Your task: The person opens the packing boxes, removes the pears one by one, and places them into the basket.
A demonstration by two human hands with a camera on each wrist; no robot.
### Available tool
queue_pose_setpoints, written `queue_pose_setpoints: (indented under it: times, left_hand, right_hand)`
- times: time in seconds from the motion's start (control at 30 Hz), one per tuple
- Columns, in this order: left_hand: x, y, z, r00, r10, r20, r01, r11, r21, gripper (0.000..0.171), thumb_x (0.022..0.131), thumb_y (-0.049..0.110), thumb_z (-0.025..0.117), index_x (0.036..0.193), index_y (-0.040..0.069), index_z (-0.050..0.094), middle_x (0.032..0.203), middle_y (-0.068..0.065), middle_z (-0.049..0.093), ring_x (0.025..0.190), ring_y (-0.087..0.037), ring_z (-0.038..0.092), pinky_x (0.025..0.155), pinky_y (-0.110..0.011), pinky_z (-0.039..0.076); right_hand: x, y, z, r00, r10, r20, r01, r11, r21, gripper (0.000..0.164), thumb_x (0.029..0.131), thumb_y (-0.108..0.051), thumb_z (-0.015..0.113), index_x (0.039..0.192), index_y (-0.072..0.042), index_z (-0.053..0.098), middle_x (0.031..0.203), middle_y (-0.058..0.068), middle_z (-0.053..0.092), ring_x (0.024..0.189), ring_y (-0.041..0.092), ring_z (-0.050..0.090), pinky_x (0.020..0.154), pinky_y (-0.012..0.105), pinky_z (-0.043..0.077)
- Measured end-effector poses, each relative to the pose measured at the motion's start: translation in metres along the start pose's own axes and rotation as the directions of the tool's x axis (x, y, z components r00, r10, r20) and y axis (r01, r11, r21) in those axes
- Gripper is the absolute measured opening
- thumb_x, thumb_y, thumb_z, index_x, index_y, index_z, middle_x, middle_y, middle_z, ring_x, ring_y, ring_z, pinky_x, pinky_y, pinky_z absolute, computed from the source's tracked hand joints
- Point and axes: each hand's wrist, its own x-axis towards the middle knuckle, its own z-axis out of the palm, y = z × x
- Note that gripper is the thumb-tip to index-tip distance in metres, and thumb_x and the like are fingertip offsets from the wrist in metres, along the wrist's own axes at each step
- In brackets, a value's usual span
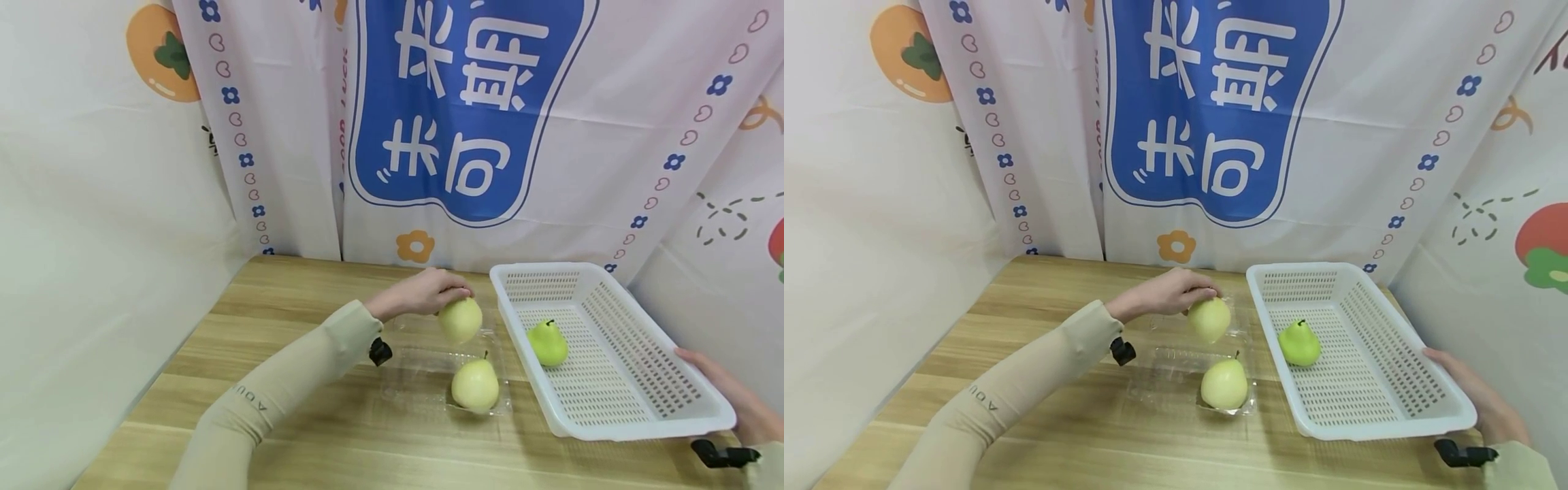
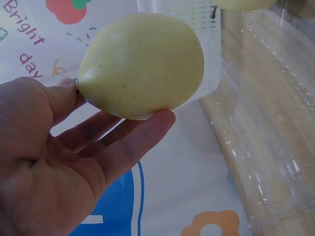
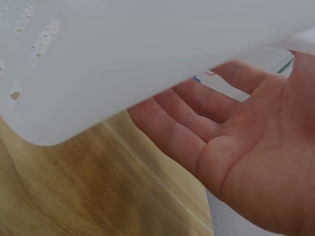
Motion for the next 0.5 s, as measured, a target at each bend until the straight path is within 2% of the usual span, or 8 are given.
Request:
queue_pose_setpoints:
  times: [0.23,0.4,0.5]
  left_hand:
    - [0.011,0.011,-0.009,1.0,0.013,0.016,-0.012,1.0,-0.014,0.028,0.104,0.027,0.047,0.117,0.014,0.068,0.103,-0.003,0.07,0.071,-0.013,0.064,0.058,-0.021,0.056]
    - [0.022,0.021,-0.01,0.999,0.018,0.029,-0.017,1.0,-0.023,0.027,0.104,0.028,0.047,0.114,0.015,0.069,0.098,-0.003,0.068,0.07,-0.013,0.062,0.057,-0.021,0.056]
    - [0.031,0.029,-0.007,0.999,0.035,0.036,-0.034,0.999,-0.018,0.027,0.104,0.028,0.047,0.113,0.015,0.069,0.095,-0.003,0.068,0.067,-0.012,0.061,0.055,-0.02,0.055]
  right_hand:
    - [0.003,0.002,0.0,0.999,-0.005,0.032,0.005,1.0,-0.002,0.05,0.105,-0.051,0.014,0.099,-0.049,0.063,0.103,-0.001,0.07,0.096,0.03,0.07,0.084,0.051,0.058]
    - [0.004,0.002,0.002,1.0,0.001,0.01,-0.001,0.999,-0.033,0.048,0.104,-0.053,0.014,0.098,-0.051,0.061,0.103,-0.001,0.07,0.096,0.029,0.07,0.085,0.052,0.058]
    - [0.004,0.001,0.002,0.999,0.0,0.04,0.0,1.0,-0.014,0.05,0.104,-0.053,0.012,0.1,-0.049,0.062,0.104,-0.001,0.07,0.097,0.029,0.07,0.086,0.052,0.058]
